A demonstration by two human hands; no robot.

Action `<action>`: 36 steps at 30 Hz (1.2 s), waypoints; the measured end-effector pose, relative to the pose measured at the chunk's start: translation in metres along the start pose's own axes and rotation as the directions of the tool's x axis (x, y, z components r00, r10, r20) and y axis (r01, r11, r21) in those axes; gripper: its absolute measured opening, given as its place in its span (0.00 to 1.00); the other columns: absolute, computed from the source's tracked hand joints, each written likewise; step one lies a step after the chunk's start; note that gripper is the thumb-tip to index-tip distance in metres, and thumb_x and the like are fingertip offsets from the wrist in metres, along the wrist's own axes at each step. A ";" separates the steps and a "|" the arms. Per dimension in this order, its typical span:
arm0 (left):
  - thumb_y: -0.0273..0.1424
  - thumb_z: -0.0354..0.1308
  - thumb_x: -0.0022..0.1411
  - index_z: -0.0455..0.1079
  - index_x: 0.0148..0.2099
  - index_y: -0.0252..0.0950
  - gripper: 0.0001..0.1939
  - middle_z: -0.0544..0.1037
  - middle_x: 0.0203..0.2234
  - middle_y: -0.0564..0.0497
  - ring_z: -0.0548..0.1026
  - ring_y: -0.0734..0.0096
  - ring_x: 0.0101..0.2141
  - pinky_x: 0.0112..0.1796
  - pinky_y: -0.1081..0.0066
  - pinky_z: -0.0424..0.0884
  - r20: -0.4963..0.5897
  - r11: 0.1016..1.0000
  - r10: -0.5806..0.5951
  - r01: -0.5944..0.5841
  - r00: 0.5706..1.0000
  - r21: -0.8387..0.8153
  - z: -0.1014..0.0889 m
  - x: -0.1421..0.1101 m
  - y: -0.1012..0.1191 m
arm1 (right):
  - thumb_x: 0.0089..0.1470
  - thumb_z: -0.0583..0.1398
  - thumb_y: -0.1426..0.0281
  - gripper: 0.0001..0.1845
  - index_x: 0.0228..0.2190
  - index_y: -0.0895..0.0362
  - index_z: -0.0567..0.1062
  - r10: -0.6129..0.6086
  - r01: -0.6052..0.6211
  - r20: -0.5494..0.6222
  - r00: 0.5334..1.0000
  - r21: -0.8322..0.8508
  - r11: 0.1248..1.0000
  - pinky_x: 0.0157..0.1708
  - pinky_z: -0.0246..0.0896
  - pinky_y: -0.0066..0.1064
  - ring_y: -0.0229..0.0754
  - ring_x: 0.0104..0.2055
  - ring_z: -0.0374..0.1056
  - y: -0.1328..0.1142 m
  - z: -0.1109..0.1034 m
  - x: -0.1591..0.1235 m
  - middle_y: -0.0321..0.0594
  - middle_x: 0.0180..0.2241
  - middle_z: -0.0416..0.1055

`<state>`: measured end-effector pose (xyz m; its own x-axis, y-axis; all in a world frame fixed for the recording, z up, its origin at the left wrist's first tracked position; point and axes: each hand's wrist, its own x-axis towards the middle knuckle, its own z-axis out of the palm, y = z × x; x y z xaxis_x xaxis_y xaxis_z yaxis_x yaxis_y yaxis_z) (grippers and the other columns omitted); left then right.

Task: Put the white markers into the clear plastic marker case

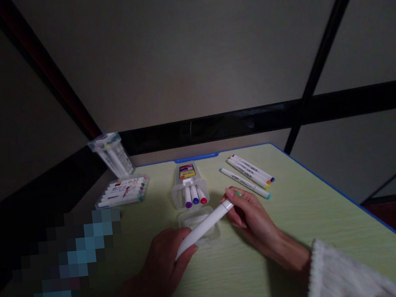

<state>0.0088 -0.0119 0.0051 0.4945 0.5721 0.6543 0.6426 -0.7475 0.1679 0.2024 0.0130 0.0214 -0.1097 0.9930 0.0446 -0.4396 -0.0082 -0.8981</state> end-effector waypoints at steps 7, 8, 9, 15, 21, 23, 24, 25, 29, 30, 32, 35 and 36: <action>0.38 0.33 0.68 0.62 0.37 0.35 0.20 0.74 0.22 0.50 0.72 0.68 0.21 0.23 0.69 0.68 -0.001 1.000 0.007 -0.007 1.000 0.009 -0.001 0.002 0.000 | 0.48 0.61 0.59 0.17 0.19 0.58 0.67 0.009 -0.010 0.033 0.999 0.013 1.000 0.13 0.35 0.19 0.27 0.13 0.38 0.000 0.000 0.001 0.24 0.08 0.49; 0.38 0.33 0.68 0.62 0.37 0.35 0.20 0.74 0.22 0.50 0.72 0.68 0.21 0.23 0.69 0.68 -0.008 1.000 0.005 -0.005 1.000 0.013 -0.001 0.002 0.000 | 0.49 0.61 0.59 0.18 0.19 0.58 0.67 0.008 -0.008 0.029 1.000 0.002 1.000 0.13 0.35 0.19 0.27 0.13 0.38 -0.001 0.000 0.000 0.24 0.08 0.49; 0.38 0.33 0.68 0.62 0.37 0.35 0.20 0.73 0.22 0.50 0.72 0.68 0.22 0.23 0.69 0.68 -0.015 1.000 0.003 -0.003 1.000 0.016 -0.001 0.002 0.000 | 0.49 0.61 0.58 0.18 0.19 0.58 0.66 0.006 -0.005 0.025 1.000 -0.009 1.000 0.13 0.36 0.20 0.27 0.13 0.38 -0.001 0.000 0.000 0.24 0.08 0.50; 0.37 0.34 0.68 0.62 0.38 0.34 0.18 0.73 0.21 0.51 0.71 0.69 0.21 0.22 0.70 0.67 -0.002 1.000 0.031 -0.031 1.000 0.001 -0.005 0.005 -0.001 | 0.48 0.61 0.59 0.17 0.20 0.58 0.66 -0.004 0.004 -0.010 1.000 -0.032 0.999 0.15 0.37 0.20 0.27 0.13 0.41 0.001 -0.002 -0.001 0.24 0.08 0.52; 0.37 0.34 0.68 0.61 0.37 0.34 0.18 0.73 0.21 0.50 0.71 0.68 0.20 0.22 0.69 0.67 0.011 0.999 0.041 -0.041 0.999 -0.016 -0.008 0.008 0.001 | 0.45 0.63 0.57 0.17 0.22 0.59 0.71 0.025 -0.027 -0.030 0.999 -0.060 0.998 0.16 0.37 0.22 0.27 0.12 0.43 -0.002 0.000 -0.001 0.25 0.07 0.55; 0.36 0.35 0.68 0.61 0.37 0.33 0.17 0.73 0.21 0.50 0.71 0.67 0.21 0.23 0.68 0.68 0.027 0.999 0.043 -0.042 0.999 -0.028 -0.007 0.008 0.001 | 0.44 0.63 0.56 0.17 0.22 0.59 0.71 0.036 -0.038 -0.036 0.999 -0.062 0.997 0.16 0.37 0.23 0.28 0.12 0.43 -0.003 0.001 -0.001 0.26 0.07 0.55; 0.35 0.36 0.68 0.61 0.38 0.33 0.16 0.74 0.22 0.50 0.72 0.67 0.22 0.24 0.68 0.69 0.023 0.998 0.044 -0.043 0.999 -0.034 -0.007 0.007 0.001 | 0.43 0.63 0.56 0.18 0.22 0.59 0.71 0.040 -0.042 -0.038 0.998 -0.060 0.997 0.16 0.37 0.23 0.28 0.12 0.44 -0.004 0.001 -0.002 0.26 0.07 0.55; 0.35 0.36 0.68 0.61 0.38 0.33 0.15 0.74 0.22 0.50 0.72 0.67 0.22 0.24 0.68 0.69 0.025 0.998 0.050 -0.049 0.998 -0.044 -0.007 0.007 0.001 | 0.43 0.63 0.56 0.18 0.21 0.59 0.72 0.041 -0.043 -0.036 0.999 -0.055 0.998 0.16 0.37 0.23 0.28 0.12 0.44 -0.004 0.002 -0.002 0.26 0.06 0.55; 0.33 0.40 0.66 0.61 0.40 0.33 0.12 0.74 0.23 0.50 0.71 0.68 0.22 0.24 0.69 0.68 0.017 0.996 0.044 -0.043 0.999 -0.073 -0.006 0.006 0.000 | 0.43 0.61 0.52 0.20 0.22 0.59 0.73 0.040 -0.040 0.011 0.999 0.001 0.999 0.16 0.40 0.23 0.28 0.12 0.45 -0.005 0.003 -0.003 0.27 0.07 0.56; 0.32 0.40 0.66 0.62 0.40 0.33 0.11 0.74 0.24 0.49 0.71 0.68 0.23 0.25 0.69 0.68 0.021 0.997 0.039 -0.037 0.999 -0.074 -0.006 0.006 -0.001 | 0.44 0.60 0.51 0.21 0.22 0.59 0.73 0.043 -0.043 0.028 0.999 0.016 0.999 0.16 0.40 0.23 0.29 0.12 0.46 -0.005 0.004 -0.003 0.27 0.07 0.56; 0.31 0.42 0.65 0.62 0.41 0.33 0.10 0.74 0.25 0.49 0.71 0.67 0.24 0.26 0.68 0.69 0.031 0.997 0.025 -0.022 0.999 -0.077 -0.006 0.006 -0.001 | 0.46 0.57 0.50 0.23 0.23 0.59 0.74 0.052 -0.055 0.056 0.997 0.046 0.997 0.15 0.40 0.24 0.29 0.12 0.47 -0.006 0.003 -0.003 0.29 0.08 0.57; 0.30 0.43 0.65 0.62 0.42 0.33 0.09 0.74 0.27 0.48 0.72 0.66 0.26 0.28 0.68 0.69 0.035 0.996 0.012 -0.009 0.999 -0.090 -0.005 0.006 -0.002 | 0.49 0.54 0.49 0.26 0.24 0.59 0.75 0.065 -0.073 0.097 0.993 0.083 0.994 0.15 0.41 0.24 0.30 0.12 0.48 -0.007 0.002 -0.003 0.30 0.07 0.57; 0.30 0.43 0.65 0.62 0.42 0.33 0.09 0.74 0.27 0.48 0.72 0.66 0.26 0.28 0.67 0.69 0.038 0.996 0.015 -0.011 0.999 -0.094 -0.005 0.006 -0.001 | 0.50 0.53 0.49 0.26 0.24 0.59 0.75 0.071 -0.082 0.120 0.990 0.089 0.993 0.15 0.41 0.24 0.31 0.12 0.47 -0.007 0.001 -0.004 0.30 0.07 0.55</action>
<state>0.0080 -0.0090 0.0122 0.5259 0.5737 0.6279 0.5797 -0.7820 0.2290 0.2046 0.0094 0.0282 -0.2469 0.9685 0.0331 -0.5070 -0.1000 -0.8562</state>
